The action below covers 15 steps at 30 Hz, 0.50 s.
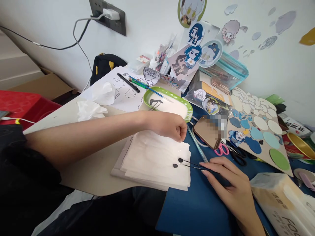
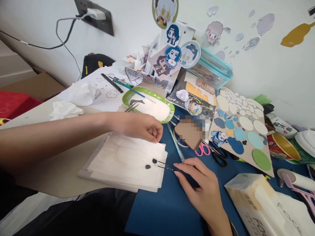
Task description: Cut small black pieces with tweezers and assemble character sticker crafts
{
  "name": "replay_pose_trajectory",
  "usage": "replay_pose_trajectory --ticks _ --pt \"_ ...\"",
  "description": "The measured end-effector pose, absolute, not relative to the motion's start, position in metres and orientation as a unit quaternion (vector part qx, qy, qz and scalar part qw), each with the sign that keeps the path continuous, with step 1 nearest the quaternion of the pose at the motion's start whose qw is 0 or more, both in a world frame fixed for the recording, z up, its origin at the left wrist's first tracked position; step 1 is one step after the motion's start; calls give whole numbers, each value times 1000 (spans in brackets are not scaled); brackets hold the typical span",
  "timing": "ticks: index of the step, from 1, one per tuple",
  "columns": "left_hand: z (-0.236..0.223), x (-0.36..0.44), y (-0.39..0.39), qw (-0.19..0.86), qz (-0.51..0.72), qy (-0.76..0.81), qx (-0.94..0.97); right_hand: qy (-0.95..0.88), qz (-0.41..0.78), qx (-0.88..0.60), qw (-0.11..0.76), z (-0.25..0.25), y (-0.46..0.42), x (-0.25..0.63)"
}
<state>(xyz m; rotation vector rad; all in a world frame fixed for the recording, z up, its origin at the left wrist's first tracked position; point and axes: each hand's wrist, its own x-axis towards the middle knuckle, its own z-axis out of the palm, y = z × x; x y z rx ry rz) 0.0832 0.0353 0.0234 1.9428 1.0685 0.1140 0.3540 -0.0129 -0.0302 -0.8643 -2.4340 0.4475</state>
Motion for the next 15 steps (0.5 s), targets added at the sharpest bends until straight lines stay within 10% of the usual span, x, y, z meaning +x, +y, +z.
replay_pose_trajectory --ticks 15 --pt "22 82 35 451 43 426 783 -901 125 -302 286 -28 -15 358"
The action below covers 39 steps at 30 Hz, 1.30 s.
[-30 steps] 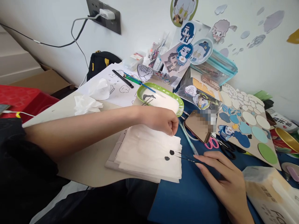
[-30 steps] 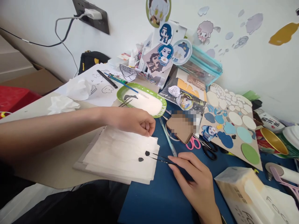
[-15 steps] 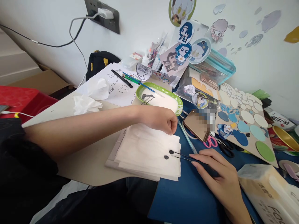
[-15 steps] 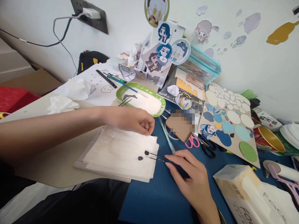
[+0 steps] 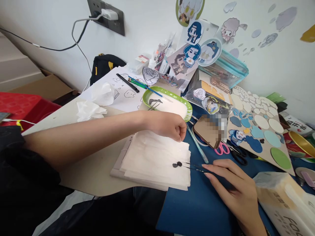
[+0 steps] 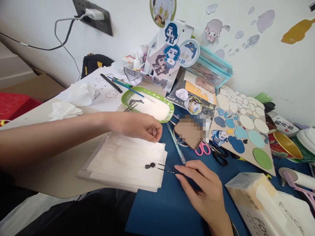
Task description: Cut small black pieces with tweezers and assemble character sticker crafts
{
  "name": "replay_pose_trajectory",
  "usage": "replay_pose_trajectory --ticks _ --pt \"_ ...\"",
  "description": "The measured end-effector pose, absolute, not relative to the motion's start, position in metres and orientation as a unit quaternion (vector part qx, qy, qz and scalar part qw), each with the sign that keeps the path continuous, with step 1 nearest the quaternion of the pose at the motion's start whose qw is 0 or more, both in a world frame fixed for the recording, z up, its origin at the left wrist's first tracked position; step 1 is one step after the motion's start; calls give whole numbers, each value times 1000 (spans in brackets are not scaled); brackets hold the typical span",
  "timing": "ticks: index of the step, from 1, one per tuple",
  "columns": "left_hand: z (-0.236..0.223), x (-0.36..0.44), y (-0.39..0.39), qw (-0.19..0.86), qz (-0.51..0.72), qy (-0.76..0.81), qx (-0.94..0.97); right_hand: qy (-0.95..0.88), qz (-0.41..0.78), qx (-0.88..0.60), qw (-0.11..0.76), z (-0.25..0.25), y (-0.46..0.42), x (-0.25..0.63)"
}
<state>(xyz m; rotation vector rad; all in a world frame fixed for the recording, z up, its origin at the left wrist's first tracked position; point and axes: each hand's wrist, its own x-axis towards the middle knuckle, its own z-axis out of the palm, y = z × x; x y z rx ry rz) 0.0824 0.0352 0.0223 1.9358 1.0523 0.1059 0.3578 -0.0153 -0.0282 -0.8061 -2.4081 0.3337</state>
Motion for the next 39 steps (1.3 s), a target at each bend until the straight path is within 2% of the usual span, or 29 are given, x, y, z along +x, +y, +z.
replay_pose_trajectory --ticks 9,17,25,34,39 --pt "23 82 35 452 41 427 782 -912 154 -290 245 -28 -15 357" --pt "24 83 34 453 41 431 780 -898 157 -316 262 -26 -16 353" --pt "22 83 35 451 44 425 784 -914 178 -307 196 -33 -11 352" --pt "21 82 36 455 47 421 783 -892 177 -334 249 -26 -14 350" --pt "22 83 36 454 42 427 781 -907 176 -315 218 -30 -12 350"
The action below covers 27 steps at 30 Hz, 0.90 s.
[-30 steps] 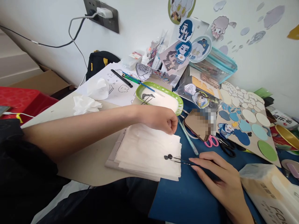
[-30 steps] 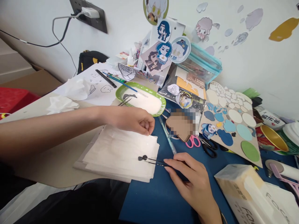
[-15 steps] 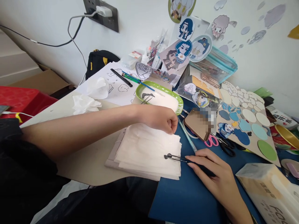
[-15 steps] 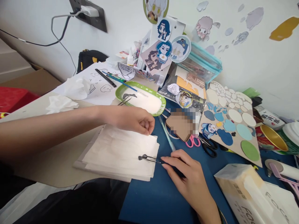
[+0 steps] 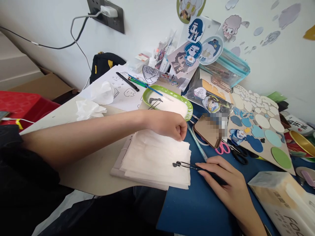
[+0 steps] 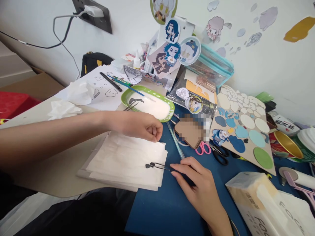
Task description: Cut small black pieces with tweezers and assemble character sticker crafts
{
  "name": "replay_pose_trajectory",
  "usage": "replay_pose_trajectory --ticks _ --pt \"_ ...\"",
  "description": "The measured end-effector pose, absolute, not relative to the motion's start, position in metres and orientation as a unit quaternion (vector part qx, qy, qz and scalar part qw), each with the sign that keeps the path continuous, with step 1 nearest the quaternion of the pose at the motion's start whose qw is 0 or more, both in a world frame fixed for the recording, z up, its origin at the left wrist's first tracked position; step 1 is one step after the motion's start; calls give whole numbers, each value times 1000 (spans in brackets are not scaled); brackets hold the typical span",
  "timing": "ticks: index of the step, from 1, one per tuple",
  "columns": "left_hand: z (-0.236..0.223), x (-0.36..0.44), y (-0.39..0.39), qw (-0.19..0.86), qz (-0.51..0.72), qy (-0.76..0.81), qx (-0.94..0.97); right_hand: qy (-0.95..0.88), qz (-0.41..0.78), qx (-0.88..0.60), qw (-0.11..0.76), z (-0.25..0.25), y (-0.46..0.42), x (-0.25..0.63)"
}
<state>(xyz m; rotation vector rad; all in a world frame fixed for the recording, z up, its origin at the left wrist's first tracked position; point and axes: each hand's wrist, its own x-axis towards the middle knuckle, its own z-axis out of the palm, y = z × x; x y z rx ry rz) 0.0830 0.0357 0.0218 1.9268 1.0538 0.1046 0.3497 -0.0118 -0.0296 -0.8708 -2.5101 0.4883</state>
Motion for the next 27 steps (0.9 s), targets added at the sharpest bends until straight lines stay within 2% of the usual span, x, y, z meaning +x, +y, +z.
replay_pose_trajectory --ticks 6,13,27 --pt "21 82 36 460 48 422 780 -909 191 -319 190 -31 -11 351" --pt "20 82 36 454 45 423 783 -890 180 -337 248 -27 -12 351" --pt "22 83 35 452 47 425 783 -899 196 -328 215 -28 -15 353"
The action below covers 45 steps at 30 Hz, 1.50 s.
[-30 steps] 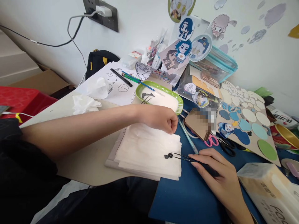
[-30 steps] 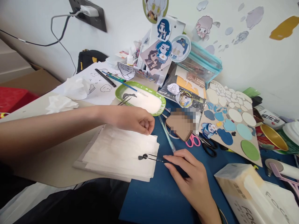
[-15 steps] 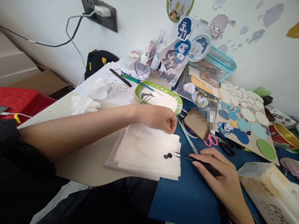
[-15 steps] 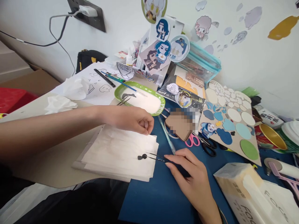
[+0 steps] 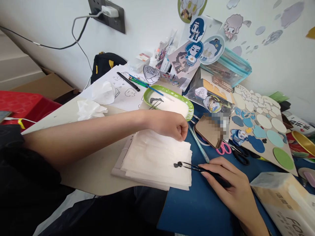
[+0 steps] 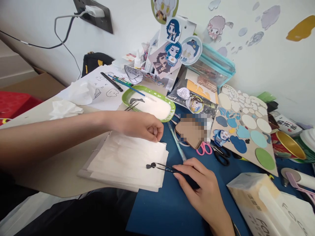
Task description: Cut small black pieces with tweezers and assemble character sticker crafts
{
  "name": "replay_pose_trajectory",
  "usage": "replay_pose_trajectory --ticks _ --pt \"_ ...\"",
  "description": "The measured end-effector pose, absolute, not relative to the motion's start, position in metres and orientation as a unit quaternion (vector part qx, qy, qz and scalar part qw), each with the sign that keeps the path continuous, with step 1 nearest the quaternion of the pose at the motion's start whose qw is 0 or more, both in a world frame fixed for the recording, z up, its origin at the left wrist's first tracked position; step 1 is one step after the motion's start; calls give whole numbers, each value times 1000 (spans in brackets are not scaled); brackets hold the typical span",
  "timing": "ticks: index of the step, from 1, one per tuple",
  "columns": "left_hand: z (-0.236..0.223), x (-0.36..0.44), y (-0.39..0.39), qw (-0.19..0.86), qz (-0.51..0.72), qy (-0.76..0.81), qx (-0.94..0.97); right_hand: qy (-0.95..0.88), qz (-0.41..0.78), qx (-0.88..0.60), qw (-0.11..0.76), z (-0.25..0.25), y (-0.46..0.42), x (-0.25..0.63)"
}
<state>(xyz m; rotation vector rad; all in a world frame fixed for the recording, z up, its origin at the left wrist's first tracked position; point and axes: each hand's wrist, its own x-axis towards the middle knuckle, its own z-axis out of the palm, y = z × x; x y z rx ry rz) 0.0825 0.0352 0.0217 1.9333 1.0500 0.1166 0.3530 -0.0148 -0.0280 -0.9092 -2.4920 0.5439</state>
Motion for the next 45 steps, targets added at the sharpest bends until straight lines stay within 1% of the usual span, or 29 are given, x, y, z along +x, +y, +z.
replay_pose_trajectory --ticks 6,13,16,23,30,37,45 --pt "21 83 35 453 47 424 783 -895 202 -332 220 -28 -15 353" --pt "23 82 35 472 51 427 769 -878 170 -350 279 -29 -16 355" --pt "26 80 35 488 49 428 759 -875 157 -357 287 -29 -21 354" --pt "31 81 33 506 34 420 752 -890 119 -361 251 -25 -37 349" --pt "27 81 35 504 35 408 761 -893 115 -381 211 -16 -42 345" --pt "22 80 37 495 42 410 765 -889 126 -395 195 -5 -48 344" --pt "21 81 37 493 49 411 765 -887 116 -392 213 -4 -58 346"
